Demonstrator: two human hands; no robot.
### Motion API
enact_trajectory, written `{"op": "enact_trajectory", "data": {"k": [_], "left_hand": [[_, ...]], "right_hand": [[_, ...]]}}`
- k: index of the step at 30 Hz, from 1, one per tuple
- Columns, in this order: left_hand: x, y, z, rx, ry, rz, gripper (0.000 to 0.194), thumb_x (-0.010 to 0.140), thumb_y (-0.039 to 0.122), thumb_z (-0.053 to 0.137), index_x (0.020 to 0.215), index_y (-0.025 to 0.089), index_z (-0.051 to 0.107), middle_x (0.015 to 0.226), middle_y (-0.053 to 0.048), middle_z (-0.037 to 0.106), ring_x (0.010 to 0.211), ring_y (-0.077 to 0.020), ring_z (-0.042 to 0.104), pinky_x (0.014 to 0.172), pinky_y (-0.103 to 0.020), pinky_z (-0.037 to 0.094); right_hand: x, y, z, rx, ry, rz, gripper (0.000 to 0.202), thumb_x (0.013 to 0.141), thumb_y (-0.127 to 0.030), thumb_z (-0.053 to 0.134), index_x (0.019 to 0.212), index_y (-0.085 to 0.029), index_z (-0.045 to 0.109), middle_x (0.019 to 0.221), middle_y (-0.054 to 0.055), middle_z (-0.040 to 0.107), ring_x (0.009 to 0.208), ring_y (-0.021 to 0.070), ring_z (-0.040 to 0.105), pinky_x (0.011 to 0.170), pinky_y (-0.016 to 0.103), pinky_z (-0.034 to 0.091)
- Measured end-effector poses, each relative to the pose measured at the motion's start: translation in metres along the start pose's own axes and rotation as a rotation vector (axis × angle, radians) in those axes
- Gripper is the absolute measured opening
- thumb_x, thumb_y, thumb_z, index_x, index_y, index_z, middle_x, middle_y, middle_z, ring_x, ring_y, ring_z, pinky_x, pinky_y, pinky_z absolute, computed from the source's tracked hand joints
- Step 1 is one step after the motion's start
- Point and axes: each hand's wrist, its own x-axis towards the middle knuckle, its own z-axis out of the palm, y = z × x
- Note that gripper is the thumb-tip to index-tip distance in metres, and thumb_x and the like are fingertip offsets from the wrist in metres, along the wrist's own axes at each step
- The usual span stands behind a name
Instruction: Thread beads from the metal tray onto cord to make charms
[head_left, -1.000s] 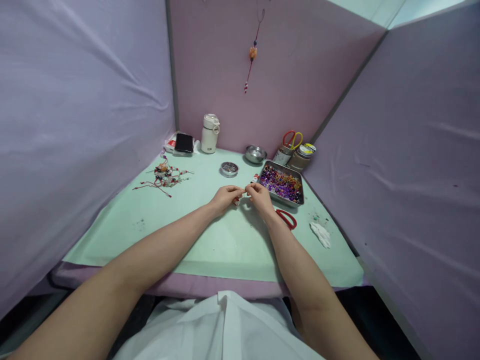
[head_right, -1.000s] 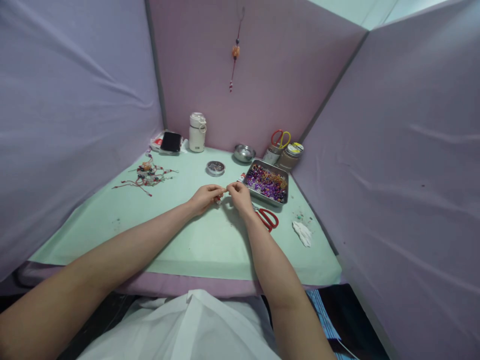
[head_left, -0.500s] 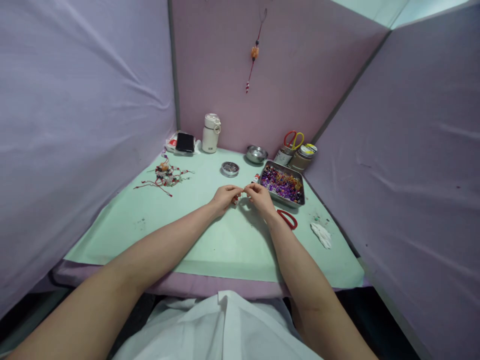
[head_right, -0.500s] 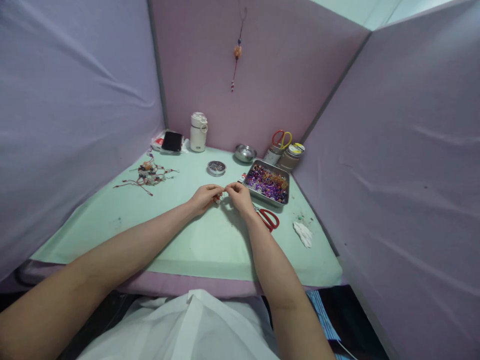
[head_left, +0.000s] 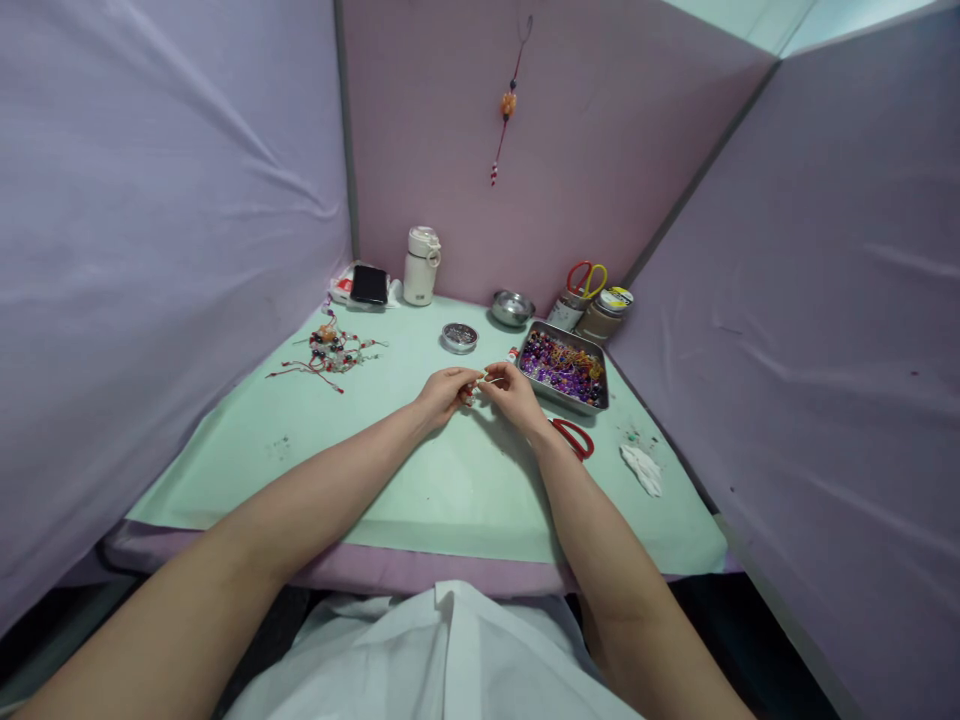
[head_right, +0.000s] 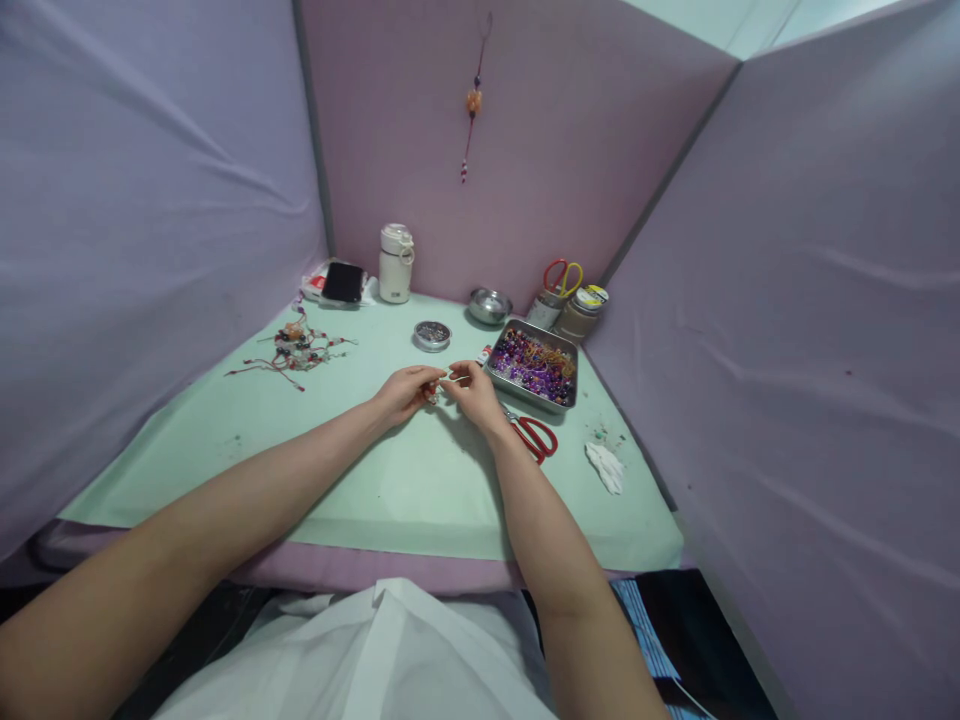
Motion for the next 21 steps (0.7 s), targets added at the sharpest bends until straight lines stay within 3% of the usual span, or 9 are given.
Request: {"op": "enact_trajectory", "data": {"k": [12, 21], "left_hand": [[-0.0019, -0.0010, -0.0005, 0.042, -0.014, 0.012, 0.016, 0.061, 0.024, 0.071, 0.068, 0.011, 0.066, 0.059, 0.000, 0.052, 0.051, -0.0064, 0.046, 0.048, -0.022, 0.034], [-0.0005, -0.0014, -0.0012, 0.017, -0.026, 0.004, 0.019, 0.059, 0.026, 0.074, 0.064, 0.011, 0.064, 0.058, 0.000, 0.052, 0.050, -0.0064, 0.046, 0.048, -0.022, 0.034]], "right_hand": [[-0.0015, -0.0065, -0.0003, 0.021, 0.051, -0.018, 0.039, 0.066, -0.044, 0.069, 0.092, -0.020, 0.054, 0.081, 0.000, 0.057, 0.067, 0.0113, 0.052, 0.061, 0.025, 0.043], [-0.0011, -0.0050, -0.0010, -0.015, 0.023, -0.061, 0.033, 0.066, -0.034, 0.068, 0.093, -0.019, 0.054, 0.084, 0.000, 0.058, 0.068, 0.0112, 0.053, 0.063, 0.025, 0.042]]}}
